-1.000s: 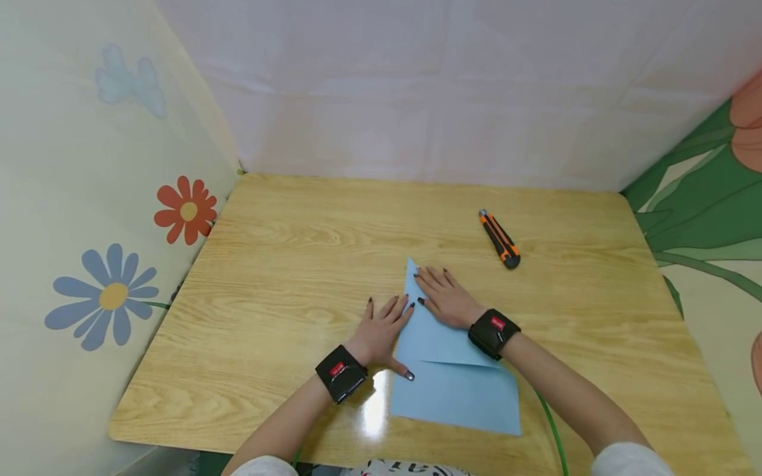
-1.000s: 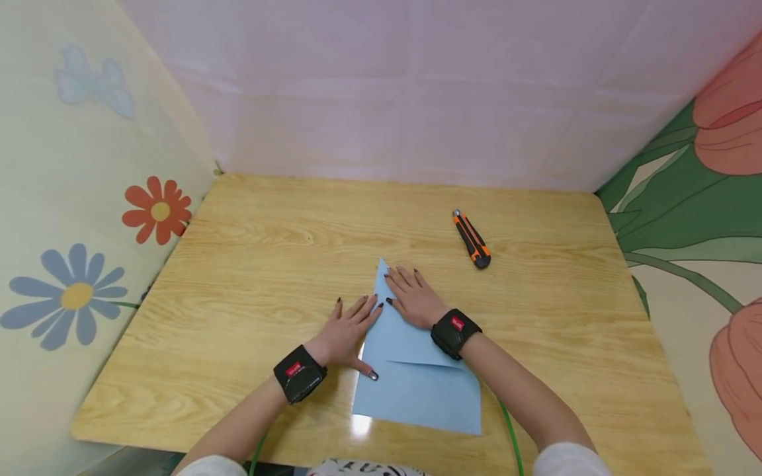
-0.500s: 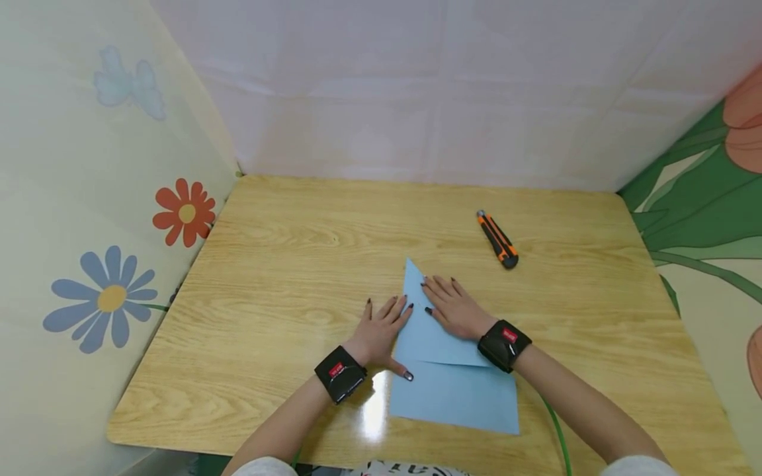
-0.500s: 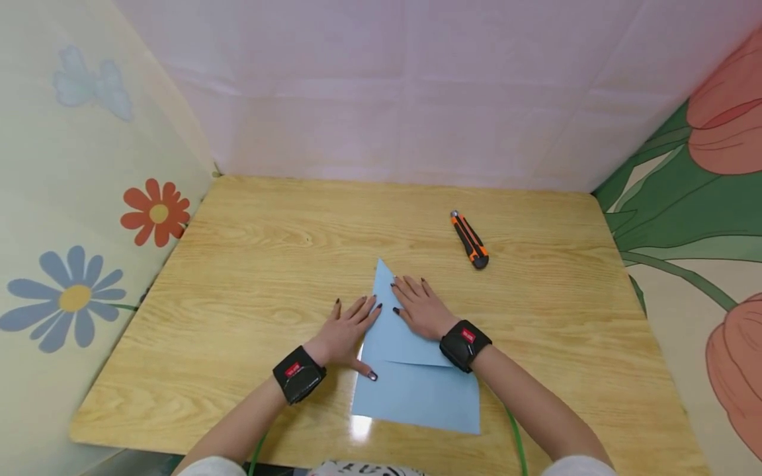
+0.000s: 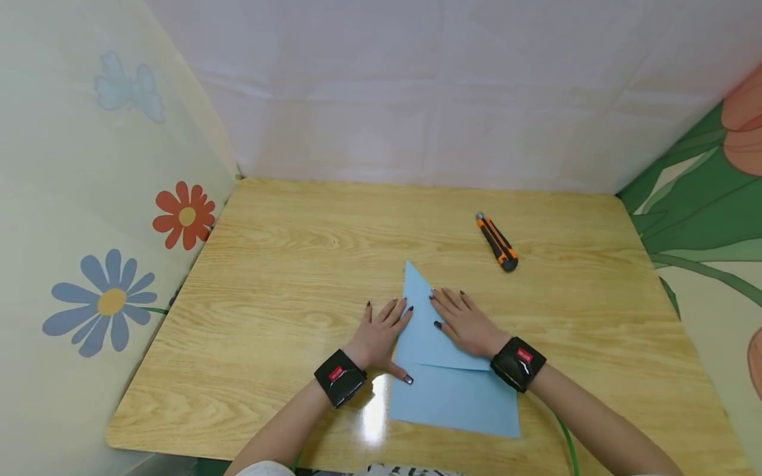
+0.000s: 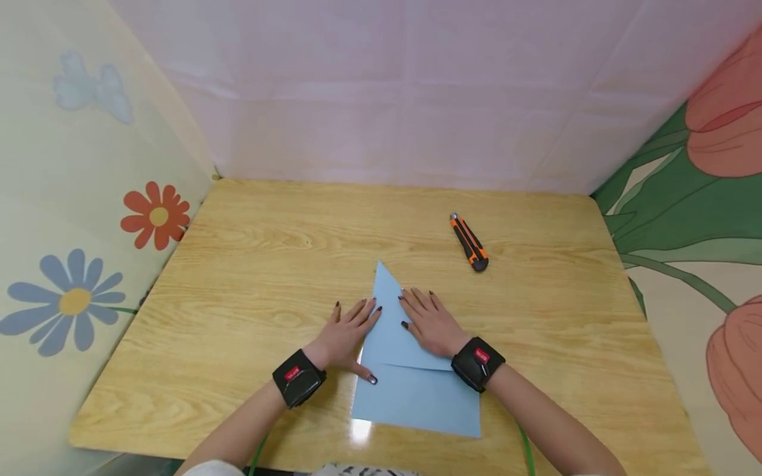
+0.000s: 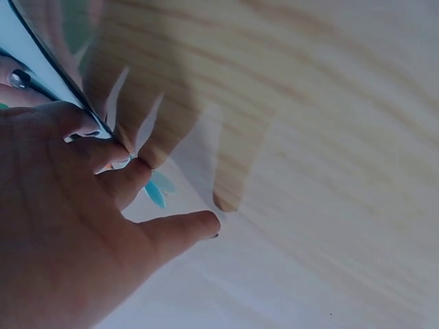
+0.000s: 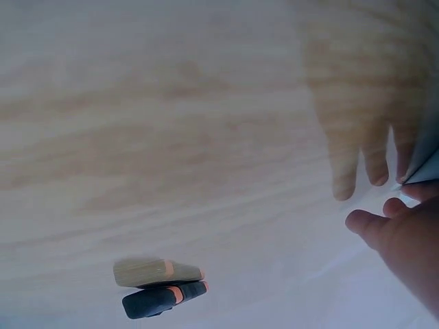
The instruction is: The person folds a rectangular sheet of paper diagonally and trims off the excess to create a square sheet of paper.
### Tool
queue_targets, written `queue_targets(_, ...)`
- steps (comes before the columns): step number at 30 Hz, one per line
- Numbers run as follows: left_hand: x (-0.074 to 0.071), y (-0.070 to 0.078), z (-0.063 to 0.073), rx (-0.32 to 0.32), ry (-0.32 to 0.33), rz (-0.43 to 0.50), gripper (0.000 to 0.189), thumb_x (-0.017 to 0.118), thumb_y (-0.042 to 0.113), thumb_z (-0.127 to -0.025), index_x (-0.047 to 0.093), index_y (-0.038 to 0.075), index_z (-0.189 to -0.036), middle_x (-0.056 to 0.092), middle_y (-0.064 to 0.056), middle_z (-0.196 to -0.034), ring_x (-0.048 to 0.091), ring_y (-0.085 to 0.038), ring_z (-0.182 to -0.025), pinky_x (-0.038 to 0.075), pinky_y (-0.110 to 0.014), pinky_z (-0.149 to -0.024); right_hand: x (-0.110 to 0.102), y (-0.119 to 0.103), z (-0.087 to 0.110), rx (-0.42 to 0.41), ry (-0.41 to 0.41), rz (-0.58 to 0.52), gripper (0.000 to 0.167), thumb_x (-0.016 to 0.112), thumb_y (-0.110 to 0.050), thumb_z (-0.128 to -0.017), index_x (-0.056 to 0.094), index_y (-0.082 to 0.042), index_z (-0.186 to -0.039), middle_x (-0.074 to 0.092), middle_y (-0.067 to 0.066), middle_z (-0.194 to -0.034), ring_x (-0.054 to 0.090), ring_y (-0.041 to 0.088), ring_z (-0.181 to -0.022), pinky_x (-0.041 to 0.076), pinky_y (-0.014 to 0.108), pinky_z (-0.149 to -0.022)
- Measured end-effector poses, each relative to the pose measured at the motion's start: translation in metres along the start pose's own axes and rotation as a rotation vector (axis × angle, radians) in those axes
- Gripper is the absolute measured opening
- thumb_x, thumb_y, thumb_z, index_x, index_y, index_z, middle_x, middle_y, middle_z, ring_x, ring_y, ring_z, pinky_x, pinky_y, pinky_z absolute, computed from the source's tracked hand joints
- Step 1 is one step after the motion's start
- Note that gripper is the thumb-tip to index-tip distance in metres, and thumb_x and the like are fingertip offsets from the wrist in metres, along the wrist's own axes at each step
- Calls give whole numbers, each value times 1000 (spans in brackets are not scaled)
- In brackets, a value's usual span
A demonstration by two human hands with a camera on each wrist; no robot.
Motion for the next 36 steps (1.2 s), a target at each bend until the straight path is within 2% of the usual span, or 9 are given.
queue_targets(9,-1,0,2,7,21,-11,125,69,76,-56,19,11,-151,8,-9,-157,9,-28,-143,14,-62,-107,-1,-2,11,-20,21,12,51,45,-19,-98,34,3,-143,27,19,-151,22,37,-138,17,55,-109)
queue_targets(19,-3,0,3,17,37,0,126,69,76,-56,18,11,-151,9,-10,-157,10,-28,-143,14,-63,-107,4,0,25,-14,1,43,53,46,-21,-98,32,1,-144,25,17,-152,21,35,-139,19,54,-109)
queue_targets(36,3,-2,0,24,31,1,128,69,76,-55,16,11,-151,6,-9,-157,8,-27,-143,12,-63,-107,4,-3,55,-16,26,-17,53,49,-18,-97,33,4,-143,27,19,-150,22,37,-138,19,57,-108)
Point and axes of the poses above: each hand's wrist, its own z-axis away from the middle knuckle, its own x-axis out of the palm, y = z × x, the point moved 7 cm from there along -z, towards the middle knuckle
